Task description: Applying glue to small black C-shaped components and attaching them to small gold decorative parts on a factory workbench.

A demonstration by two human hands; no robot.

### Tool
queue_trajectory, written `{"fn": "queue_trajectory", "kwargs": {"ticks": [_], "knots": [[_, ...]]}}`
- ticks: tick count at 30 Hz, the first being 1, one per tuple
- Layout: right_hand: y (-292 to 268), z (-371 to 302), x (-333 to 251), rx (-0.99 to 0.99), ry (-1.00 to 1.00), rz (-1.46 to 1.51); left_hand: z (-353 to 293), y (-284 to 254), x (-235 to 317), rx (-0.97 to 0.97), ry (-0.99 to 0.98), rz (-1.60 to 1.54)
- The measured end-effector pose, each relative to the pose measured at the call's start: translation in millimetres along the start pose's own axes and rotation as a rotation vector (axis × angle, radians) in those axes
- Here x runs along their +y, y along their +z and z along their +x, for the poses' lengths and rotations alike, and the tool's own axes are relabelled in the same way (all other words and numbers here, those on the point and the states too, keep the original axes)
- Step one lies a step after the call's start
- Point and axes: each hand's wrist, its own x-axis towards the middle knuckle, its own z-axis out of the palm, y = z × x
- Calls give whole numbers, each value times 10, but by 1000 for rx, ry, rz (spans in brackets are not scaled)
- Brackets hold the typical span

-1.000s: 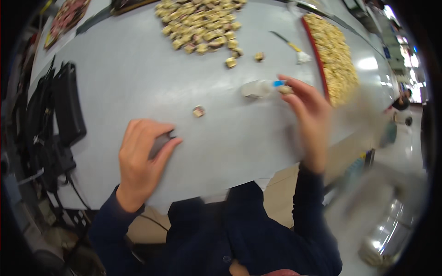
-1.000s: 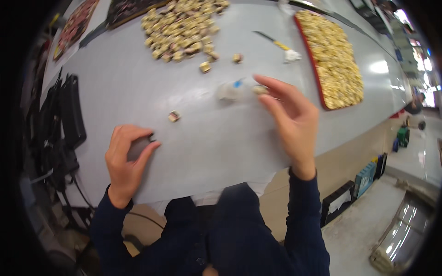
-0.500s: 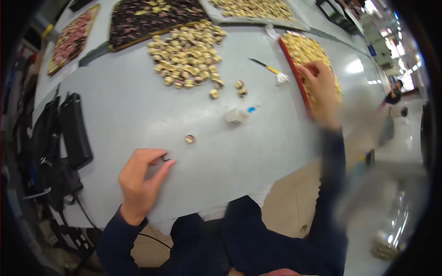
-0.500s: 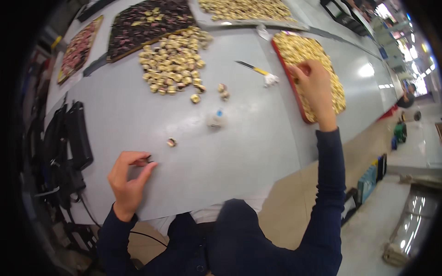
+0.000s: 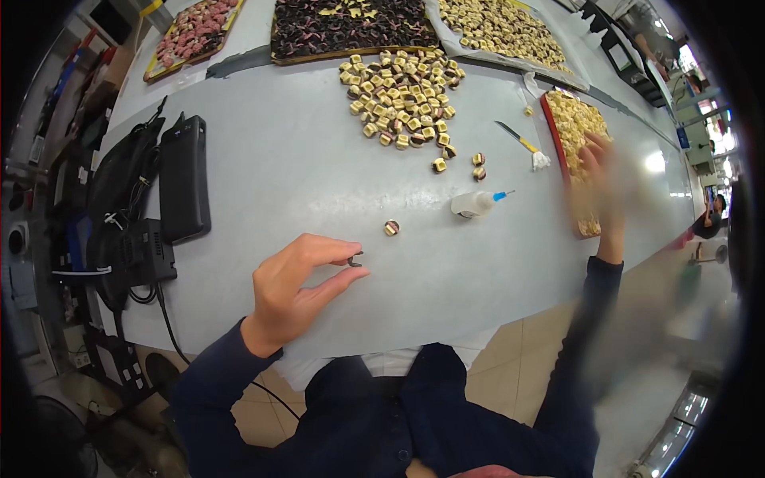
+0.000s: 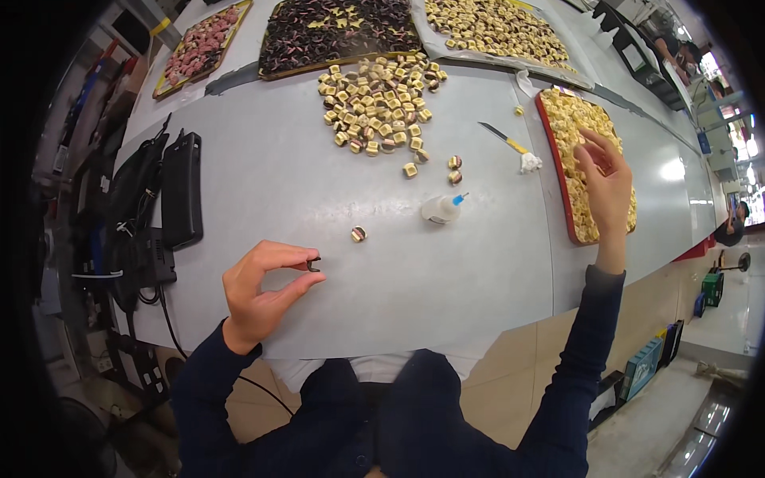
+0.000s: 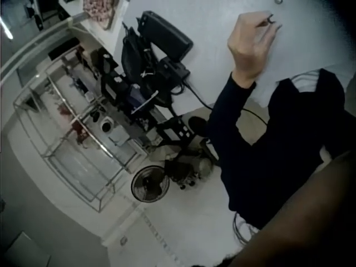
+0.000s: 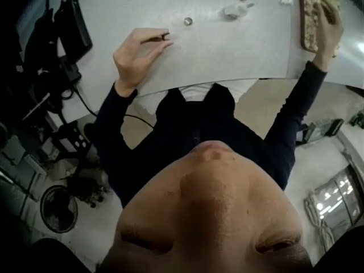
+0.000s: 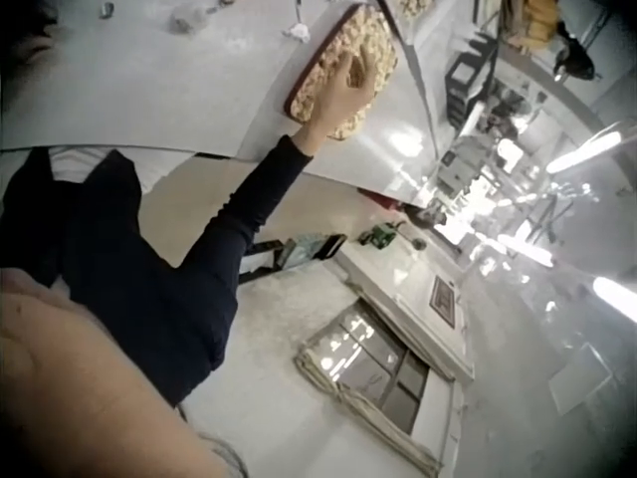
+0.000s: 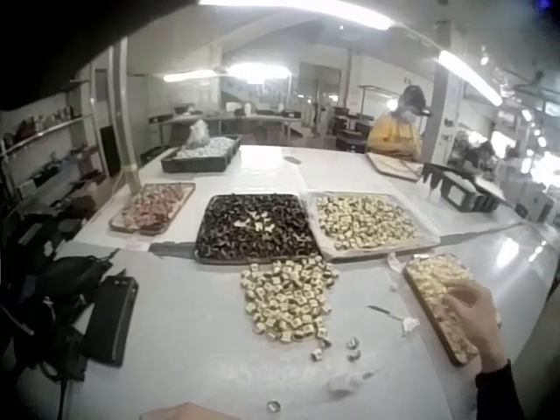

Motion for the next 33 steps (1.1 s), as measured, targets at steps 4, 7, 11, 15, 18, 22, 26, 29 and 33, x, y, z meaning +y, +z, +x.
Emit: {"fn": "queue_trajectory", "kwargs": {"ticks": [4,7,11,15,18,22,26,29,33], "knots": [[-13,-172,-105,-7,109,761,21,-10,25,-41,37,-37],[75,-377,-343,-33,199,1040,-11,-18,21,-30,29,-4],[165,-852,-657,-73,81,1197,8,-14,9,-71,52,-1],[360,-1365,-1144,-317,-8,1148,-34,4,62,-85,67,-76],[548,-1623,-1540,-490,300,1257,-60,52,77,-67,97,-149],[782,-1655,-1692,-665,423,1251,-85,77,47,-30,88,-144],[872,-1659,-1793,-701,439,1275,-81,44,59,-6,121,-161],[957,-1675,-1821,-713,461,1322,-95,32,34,11,122,-195],[1022,-1672,-1792,-755,525,1411,-62,19,5,7,141,-178]]}}
